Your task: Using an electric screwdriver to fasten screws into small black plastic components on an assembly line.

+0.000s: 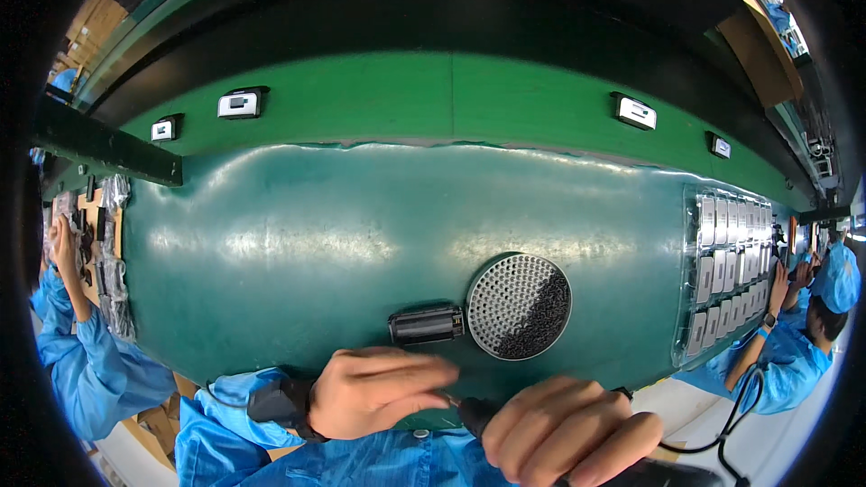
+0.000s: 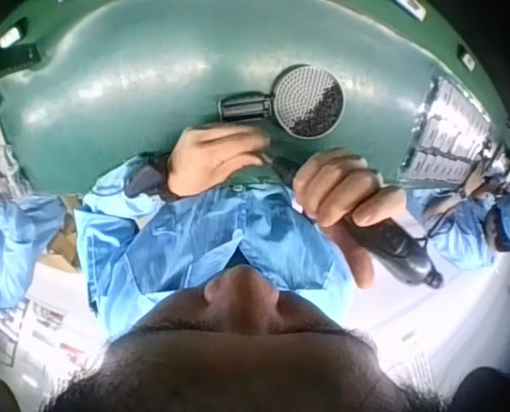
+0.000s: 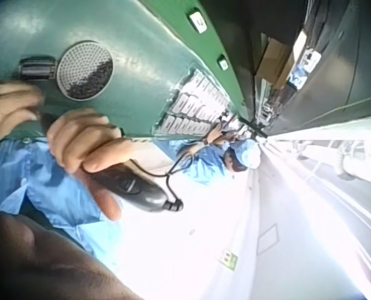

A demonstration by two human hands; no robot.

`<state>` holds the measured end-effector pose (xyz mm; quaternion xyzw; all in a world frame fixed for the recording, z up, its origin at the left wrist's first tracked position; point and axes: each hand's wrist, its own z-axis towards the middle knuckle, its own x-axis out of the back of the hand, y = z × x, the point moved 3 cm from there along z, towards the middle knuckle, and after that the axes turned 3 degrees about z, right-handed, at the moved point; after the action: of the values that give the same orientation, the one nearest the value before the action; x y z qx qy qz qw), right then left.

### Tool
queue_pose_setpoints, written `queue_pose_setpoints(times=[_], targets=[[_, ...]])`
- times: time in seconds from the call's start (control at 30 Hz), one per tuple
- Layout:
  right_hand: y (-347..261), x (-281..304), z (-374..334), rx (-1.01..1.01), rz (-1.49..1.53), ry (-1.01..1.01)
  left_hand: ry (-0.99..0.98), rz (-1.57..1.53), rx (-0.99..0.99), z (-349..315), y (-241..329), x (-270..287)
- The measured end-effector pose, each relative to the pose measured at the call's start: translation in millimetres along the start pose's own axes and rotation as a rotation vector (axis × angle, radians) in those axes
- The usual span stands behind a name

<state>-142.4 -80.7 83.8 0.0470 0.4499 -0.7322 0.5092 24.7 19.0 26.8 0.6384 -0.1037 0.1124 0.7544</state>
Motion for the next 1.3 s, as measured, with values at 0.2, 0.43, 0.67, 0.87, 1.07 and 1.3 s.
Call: queue_pose_setpoints(times=[0.2, 0.43, 0.67, 0.87, 1.07, 1.3], targets=[[-11, 6, 6, -0.251, -0.200, -0.156, 0.081, 0.536, -0.030, 12, -8, 21], [9, -7, -26, -0.084, -0.529, 0.039, 0.054, 0.468, -0.061, -3, -29, 7], [13, -2, -13, -0.144, -0.458, -0.114, 0.062, 0.439, 0.024, -2, -31, 8], [23, 0, -18, -0.110, -0.499, -0.105, 0.097, 0.434, 0.018, -3, -33, 6], [24, -4, -19, -0.167, -0.505, -0.109, 0.084, 0.445, 0.015, -4, -32, 6], [32, -5, -19, -0.138, -0.486, -0.083, 0.079, 0.456, 0.034, -6, -33, 9]])
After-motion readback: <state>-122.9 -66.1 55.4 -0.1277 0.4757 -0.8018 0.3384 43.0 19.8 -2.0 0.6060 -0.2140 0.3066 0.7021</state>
